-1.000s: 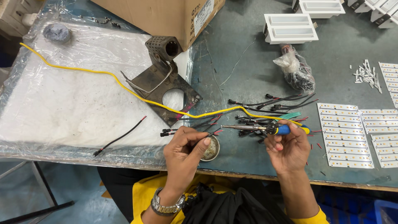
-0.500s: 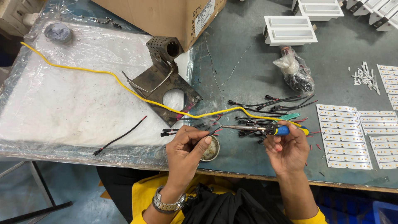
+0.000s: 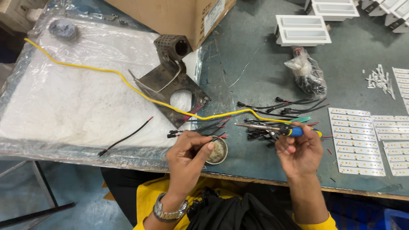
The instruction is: The person strips the insulation from the ends of black and red wires using pliers, then uses a soldering iron to tin the exposed wire ends. The person works on multiple wires one at a time, placing finished wires on the table.
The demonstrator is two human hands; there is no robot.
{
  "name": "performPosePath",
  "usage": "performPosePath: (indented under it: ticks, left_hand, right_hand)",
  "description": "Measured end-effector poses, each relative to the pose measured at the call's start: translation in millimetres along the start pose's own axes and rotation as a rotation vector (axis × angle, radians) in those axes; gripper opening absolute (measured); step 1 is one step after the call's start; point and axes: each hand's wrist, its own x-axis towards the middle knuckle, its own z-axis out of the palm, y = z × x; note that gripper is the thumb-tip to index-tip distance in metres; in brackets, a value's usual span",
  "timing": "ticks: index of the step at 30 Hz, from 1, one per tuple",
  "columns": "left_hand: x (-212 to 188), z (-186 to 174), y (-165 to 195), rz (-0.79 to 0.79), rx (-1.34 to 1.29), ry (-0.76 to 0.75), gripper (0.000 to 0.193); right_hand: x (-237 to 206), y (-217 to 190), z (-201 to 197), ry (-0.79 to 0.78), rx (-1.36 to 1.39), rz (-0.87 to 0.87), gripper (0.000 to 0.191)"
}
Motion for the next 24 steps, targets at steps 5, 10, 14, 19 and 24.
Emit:
performPosePath:
  ticks: [5,10,14,19,24]
  left_hand:
    - [4.6,-52.3,21.7,0.256,0.575,0.195,0.011]
    - [46.4,-117.6,25.5,0.311,0.996,0.323,0.009]
    - [67.9,-124.4,24.4,0.520,1.298,0.228,0.019]
    - [50.8,-81.1,19.0,0.565,1.112,0.196,0.014]
    - [37.5,-22.9,-2.6,0.301,0.956,-0.131,0.009]
  right_hand:
    - [7.6,-5.6,-13.7,-0.050,0.019,0.022,0.033]
    - [13.4,-5.1,-20.2,-0.057,0.010,0.037,0.032]
    - [11.9,-1.7,-18.1,-0.081,0.028,0.030,0.033]
    - [7.0,-5.5,-13.8,-0.047,0.041,0.028,0.032]
    - [6.9,-10.1,-7.3,-0.082,0.091,0.034,0.033]
